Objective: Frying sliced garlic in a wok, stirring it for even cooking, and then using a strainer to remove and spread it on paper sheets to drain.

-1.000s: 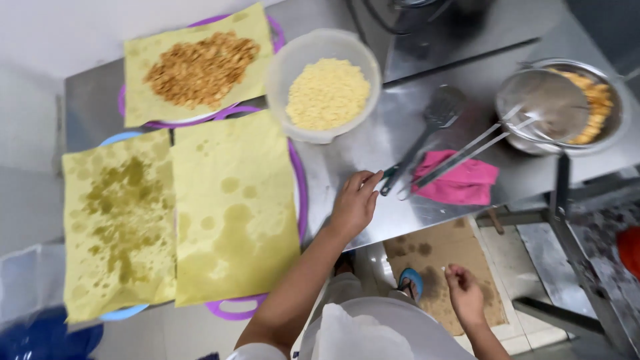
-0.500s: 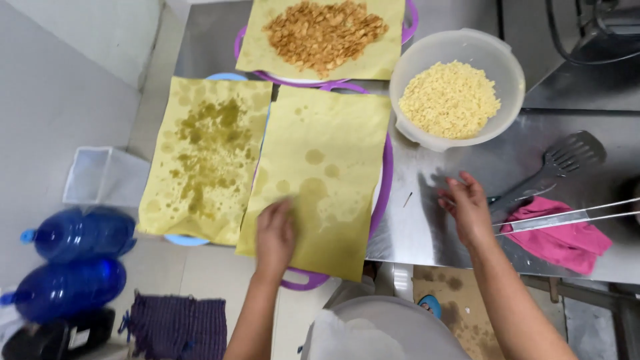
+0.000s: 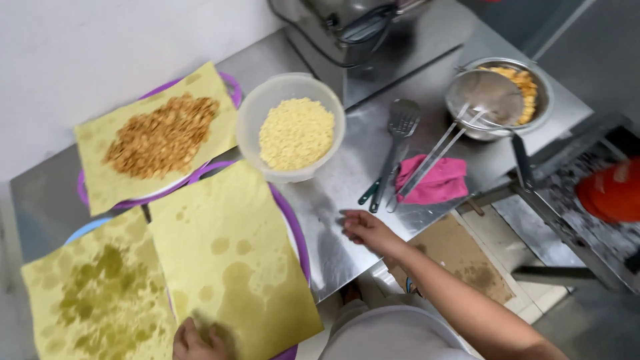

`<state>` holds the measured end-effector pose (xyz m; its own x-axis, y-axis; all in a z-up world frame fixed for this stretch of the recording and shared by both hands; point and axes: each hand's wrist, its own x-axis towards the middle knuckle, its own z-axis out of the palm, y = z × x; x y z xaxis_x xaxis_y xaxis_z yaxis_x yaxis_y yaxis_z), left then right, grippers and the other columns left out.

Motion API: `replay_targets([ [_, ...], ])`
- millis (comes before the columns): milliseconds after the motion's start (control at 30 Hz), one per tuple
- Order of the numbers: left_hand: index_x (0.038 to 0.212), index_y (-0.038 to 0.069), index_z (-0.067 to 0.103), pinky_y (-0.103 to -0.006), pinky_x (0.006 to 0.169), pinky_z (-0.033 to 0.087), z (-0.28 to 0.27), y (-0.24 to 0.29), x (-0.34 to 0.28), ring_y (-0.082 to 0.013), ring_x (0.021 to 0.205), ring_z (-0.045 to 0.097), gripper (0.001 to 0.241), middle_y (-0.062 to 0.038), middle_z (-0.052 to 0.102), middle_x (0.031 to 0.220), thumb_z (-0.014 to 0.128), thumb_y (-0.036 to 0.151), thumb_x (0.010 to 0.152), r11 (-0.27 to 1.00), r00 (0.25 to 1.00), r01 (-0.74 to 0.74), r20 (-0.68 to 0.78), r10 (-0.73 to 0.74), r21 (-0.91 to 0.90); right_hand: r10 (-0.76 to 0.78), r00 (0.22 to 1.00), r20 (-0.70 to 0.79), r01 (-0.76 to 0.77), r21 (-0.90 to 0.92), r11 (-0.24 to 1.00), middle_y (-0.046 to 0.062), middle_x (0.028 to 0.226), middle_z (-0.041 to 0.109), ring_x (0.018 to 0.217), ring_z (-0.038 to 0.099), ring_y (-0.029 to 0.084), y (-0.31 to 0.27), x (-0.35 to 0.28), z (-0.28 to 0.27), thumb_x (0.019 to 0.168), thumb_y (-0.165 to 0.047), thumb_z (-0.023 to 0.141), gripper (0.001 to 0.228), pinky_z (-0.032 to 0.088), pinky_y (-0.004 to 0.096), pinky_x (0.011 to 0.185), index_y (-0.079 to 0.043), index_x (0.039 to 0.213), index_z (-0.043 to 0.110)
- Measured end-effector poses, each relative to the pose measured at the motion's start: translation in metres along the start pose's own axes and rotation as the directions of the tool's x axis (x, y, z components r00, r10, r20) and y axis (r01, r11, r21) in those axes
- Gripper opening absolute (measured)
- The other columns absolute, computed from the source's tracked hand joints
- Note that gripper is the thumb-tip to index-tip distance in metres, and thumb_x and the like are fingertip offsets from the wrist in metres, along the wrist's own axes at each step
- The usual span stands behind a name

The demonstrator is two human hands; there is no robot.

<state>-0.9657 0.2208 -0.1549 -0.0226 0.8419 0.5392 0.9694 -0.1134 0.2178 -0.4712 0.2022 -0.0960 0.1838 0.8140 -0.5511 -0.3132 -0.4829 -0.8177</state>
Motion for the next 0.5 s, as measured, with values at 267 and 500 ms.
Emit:
replay_targets([
  [267, 0.151, 0.001, 0.057, -0.0471, 0.124, 0.038, 0.056, 0.177, 0.133, -0.0438, 0.14, 0.048, 0.056, -0.029, 0.052, 0.148, 0.066, 0.014, 0.097, 0.835, 0.914, -0.151, 0.248, 0.322, -0.528, -0.231, 0.935, -0.27, 0.236, -0.013, 0.972, 0.002, 0.138, 0.07, 0.11, 0.069, 0.016, -0.138, -0.042, -0.079, 0.101, -0.029, 0.062, 0.044, 0.057, 0.03, 0.09, -0.015, 0.143, 0.062],
  [500, 0.154, 0.001, 0.05, -0.0525, 0.122, 0.038, -0.007, 0.457, 0.265, -0.0429, 0.143, 0.045, 0.05, -0.024, 0.048, 0.151, 0.059, 0.011, 0.106, 0.449, 0.74, -0.456, -0.048, 0.671, -0.769, -0.321, 0.889, -0.326, 0.355, 0.048, 0.934, 0.007, 0.147, 0.069, 0.116, 0.073, 0.021, -0.201, -0.118, -0.108, 0.102, -0.026, 0.055, 0.046, 0.055, 0.031, 0.098, -0.012, 0.146, 0.06],
])
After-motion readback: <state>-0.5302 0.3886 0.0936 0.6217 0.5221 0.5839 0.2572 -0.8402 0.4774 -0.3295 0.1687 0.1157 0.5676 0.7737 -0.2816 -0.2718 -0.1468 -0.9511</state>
